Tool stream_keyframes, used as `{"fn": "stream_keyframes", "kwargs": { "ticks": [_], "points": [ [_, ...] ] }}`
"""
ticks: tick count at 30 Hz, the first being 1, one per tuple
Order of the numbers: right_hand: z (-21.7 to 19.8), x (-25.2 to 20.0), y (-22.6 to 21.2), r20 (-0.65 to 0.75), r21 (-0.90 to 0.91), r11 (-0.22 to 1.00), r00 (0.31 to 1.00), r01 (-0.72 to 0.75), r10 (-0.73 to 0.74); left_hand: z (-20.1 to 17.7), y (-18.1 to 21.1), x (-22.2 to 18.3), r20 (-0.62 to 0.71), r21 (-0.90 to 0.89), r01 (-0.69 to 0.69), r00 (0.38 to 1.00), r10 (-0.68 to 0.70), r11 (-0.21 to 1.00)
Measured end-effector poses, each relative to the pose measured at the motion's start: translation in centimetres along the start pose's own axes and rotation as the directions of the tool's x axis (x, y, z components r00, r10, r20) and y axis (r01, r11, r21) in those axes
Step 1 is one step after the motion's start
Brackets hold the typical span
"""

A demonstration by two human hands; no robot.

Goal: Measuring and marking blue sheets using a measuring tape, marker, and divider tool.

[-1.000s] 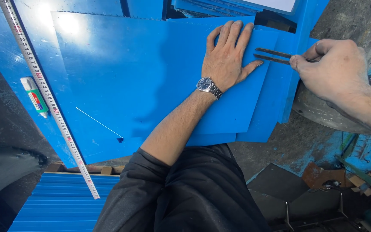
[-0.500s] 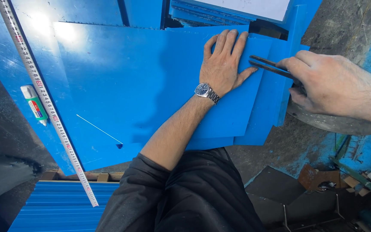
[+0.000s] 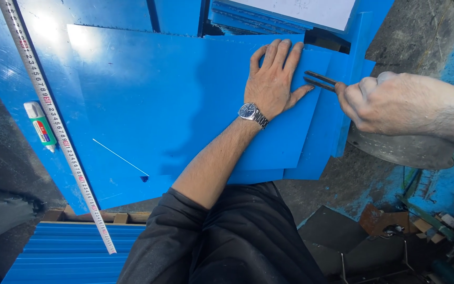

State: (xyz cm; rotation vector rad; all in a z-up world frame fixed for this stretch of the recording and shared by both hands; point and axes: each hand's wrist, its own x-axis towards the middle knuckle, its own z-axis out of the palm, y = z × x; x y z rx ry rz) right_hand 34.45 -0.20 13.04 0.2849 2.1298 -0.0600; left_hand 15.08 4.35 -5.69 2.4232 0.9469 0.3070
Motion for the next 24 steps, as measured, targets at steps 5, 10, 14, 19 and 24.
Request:
{"fn": "stream_keyframes", "kwargs": {
  "ticks": [5,10,14,19,24],
  "points": [
    [1.0,0.5,0.3,-0.085,-0.042,0.998,0.995,0.042,-0.045,-0.2,0.0,0.0,-0.007,-0.003,-0.008,1.0,0.008,1.0],
    [1.0,1.1,1.1,-0.046,-0.05,0.993,0.993,0.11,-0.112,0.0,0.1,0.1,0.01,0.024,-0.002,1.0,0.002,1.0],
    [0.5,1.3,1.5,-0.015,0.032,0.996,0.997,0.08,-0.079,-0.2,-0.1,0.1,0.005,0.015,-0.005,1.0,0.005,1.0],
    [-0.8,0.6,1.0,0.095,0.09,0.994,0.994,-0.061,0.053,-0.5,0.1,0.0,0.009,0.007,-0.011,1.0,0.011,1.0],
    [-2.7,0.9,0.9,0.237,0.329,0.902,0.949,-0.28,0.208,-0.6,0.1,0.1,0.009,0.006,-0.009,1.0,0.009,1.0]
  ]
}}
